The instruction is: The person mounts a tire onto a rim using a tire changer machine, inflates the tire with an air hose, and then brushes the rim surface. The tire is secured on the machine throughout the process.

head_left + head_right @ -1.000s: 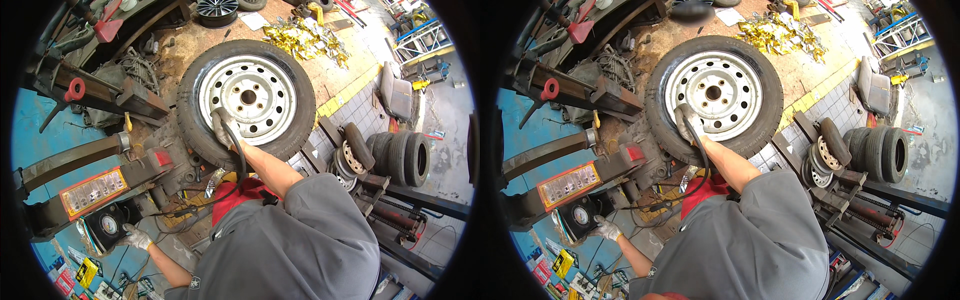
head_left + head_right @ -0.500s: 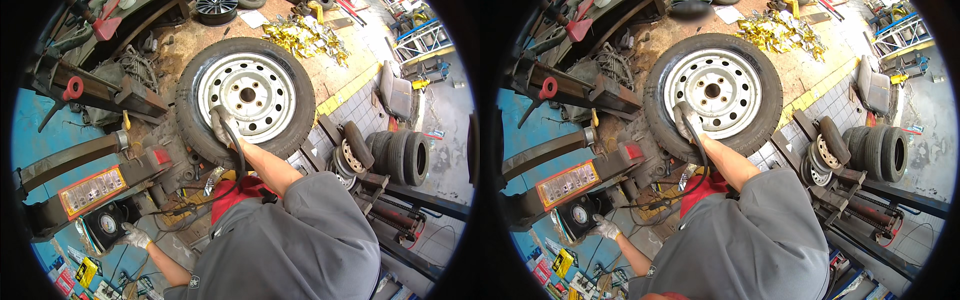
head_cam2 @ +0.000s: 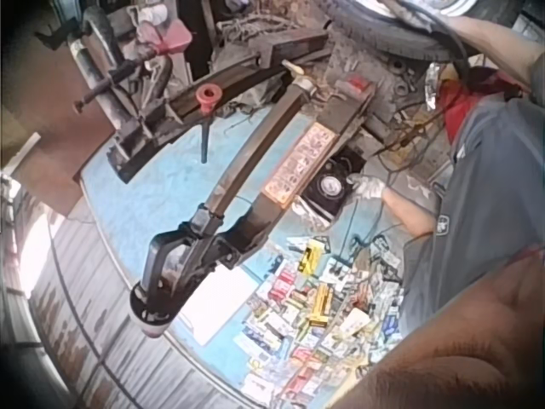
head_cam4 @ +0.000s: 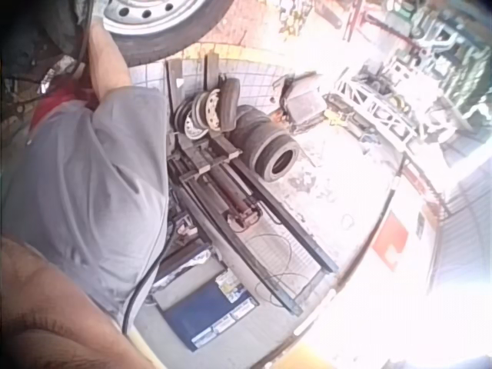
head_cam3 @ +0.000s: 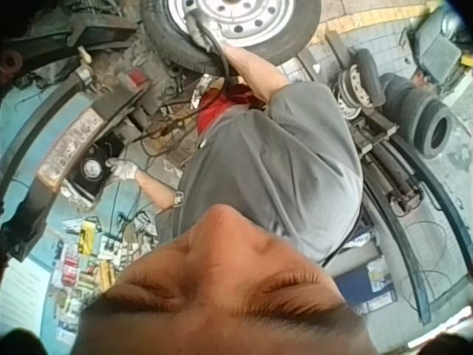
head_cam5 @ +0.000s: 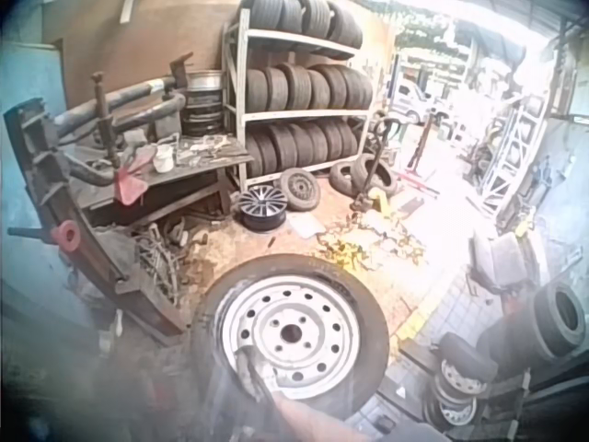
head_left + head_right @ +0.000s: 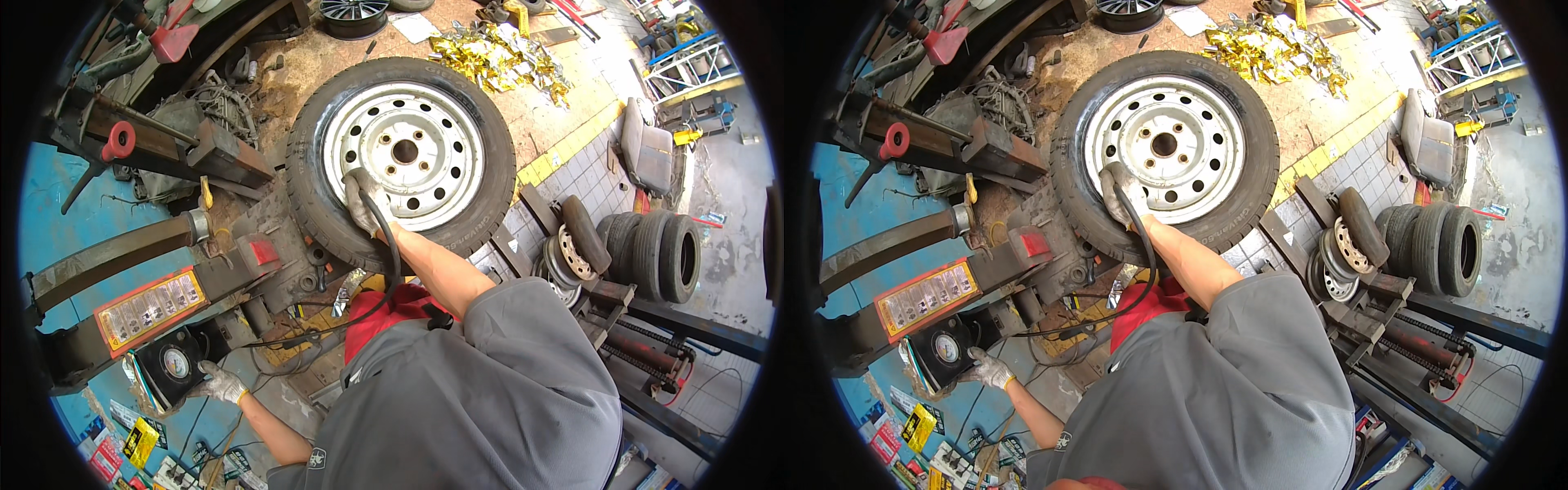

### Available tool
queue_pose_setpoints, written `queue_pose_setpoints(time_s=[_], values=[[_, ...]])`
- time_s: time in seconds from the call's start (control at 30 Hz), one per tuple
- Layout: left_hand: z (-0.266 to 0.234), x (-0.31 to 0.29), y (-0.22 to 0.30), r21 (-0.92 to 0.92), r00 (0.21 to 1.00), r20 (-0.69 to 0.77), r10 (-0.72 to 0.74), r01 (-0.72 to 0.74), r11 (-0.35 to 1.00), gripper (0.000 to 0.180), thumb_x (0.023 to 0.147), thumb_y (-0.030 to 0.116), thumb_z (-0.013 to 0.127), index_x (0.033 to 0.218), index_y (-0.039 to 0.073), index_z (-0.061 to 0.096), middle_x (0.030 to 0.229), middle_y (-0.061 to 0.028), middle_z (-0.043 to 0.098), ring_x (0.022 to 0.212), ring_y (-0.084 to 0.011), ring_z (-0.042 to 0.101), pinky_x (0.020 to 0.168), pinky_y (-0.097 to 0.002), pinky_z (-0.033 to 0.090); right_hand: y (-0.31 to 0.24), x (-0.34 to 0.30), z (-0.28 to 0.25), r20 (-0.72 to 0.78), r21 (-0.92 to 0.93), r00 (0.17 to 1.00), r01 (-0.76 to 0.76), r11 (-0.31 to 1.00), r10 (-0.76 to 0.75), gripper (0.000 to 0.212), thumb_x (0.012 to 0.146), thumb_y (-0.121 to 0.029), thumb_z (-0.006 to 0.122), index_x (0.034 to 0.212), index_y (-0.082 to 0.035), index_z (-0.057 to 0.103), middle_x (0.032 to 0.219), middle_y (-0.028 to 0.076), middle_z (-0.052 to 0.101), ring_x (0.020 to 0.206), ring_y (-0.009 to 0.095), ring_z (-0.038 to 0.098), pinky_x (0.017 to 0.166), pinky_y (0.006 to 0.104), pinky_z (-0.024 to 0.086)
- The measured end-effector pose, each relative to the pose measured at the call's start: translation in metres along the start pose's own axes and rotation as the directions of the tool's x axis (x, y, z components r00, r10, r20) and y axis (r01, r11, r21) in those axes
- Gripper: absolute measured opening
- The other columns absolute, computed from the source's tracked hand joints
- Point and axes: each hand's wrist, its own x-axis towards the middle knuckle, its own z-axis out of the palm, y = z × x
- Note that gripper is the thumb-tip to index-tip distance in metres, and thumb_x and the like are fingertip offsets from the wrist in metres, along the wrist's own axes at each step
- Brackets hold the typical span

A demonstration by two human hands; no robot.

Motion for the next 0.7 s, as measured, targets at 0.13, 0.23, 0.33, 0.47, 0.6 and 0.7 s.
queue_pose_setpoints(time_s=[0.13,0.23,0.33,0.47,0.6,0.7], values=[[0.024,-0.005,-0.006,0.395,0.99,-0.02,0.136,-0.118,0.911,0.127,0.099,0.056,0.073,0.165,-0.017,-0.007,0.169,-0.0448,0.013,0.149,-0.0536,0.044,0.116,-0.0521,0.048,0.003,0.001,0.0,0.01,-0.103,0.999,0.04,0.994,-0.039,0.012,0.1,-0.003,0.059,0.11,-0.004,0.067,0.093,0.011,0.065,0.08,0.024,0.066,0.072,0.0341,0.052],[0.034,-0.002,-0.008,0.284,0.991,0.13,-0.036,-0.003,0.959,0.128,0.098,0.057,0.073,0.164,-0.018,-0.007,0.17,-0.0446,0.012,0.149,-0.0523,0.044,0.117,-0.0515,0.047,-0.003,0.001,-0.002,0.026,0.0,0.997,-0.068,0.998,0.068,0.013,0.101,-0.004,0.058,0.11,-0.005,0.067,0.092,0.011,0.065,0.081,0.024,0.066,0.072,0.0344,0.052],[0.04,0.002,-0.016,0.153,0.946,0.28,-0.164,0.125,0.98,0.127,0.099,0.056,0.072,0.163,-0.019,-0.007,0.17,-0.0443,0.01,0.151,-0.0512,0.042,0.116,-0.0514,0.048,-0.004,0.003,-0.001,-0.003,-0.009,0.999,-0.033,0.999,0.033,0.013,0.101,-0.004,0.057,0.11,-0.004,0.067,0.091,0.013,0.066,0.081,0.025,0.067,0.073,0.0357,0.053],[0.024,-0.003,-0.011,-0.019,0.999,0.031,-0.022,0.022,1.0,0.097,0.1,0.028,0.067,0.174,0.022,0.004,0.158,-0.0596,0.011,0.132,-0.0679,0.051,0.091,-0.0634,0.058,-0.008,0.003,-0.001,-0.014,0.077,0.998,-0.055,0.996,0.056,0.012,0.102,-0.005,0.058,0.11,-0.003,0.067,0.09,0.014,0.066,0.081,0.025,0.067,0.073,0.0373,0.053],[-0.043,-0.003,0.041,-0.466,0.979,-0.193,-0.069,-0.03,0.884,0.096,0.103,0.027,0.067,0.175,0.028,0.004,0.155,-0.0632,0.012,0.146,-0.0763,0.023,0.116,-0.0727,0.037,-0.004,0.004,-0.002,0.0,0.158,0.987,-0.161,0.974,0.163,0.012,0.104,-0.007,0.059,0.11,-0.001,0.067,0.085,0.013,0.066,0.078,0.025,0.066,0.072,0.0373,0.052],[-0.052,-0.006,0.028,0.088,0.979,-0.123,0.162,-0.151,0.985,0.097,0.106,0.032,0.065,0.173,0.007,0.0,0.16,-0.0594,0.006,0.154,-0.071,0.009,0.128,-0.0648,0.023,0.004,0.001,0.006,-0.009,0.167,0.994,-0.103,0.981,0.106,0.014,0.105,-0.009,0.057,0.109,0.0,0.068,0.082,0.013,0.066,0.075,0.025,0.065,0.072,0.037,0.052]])
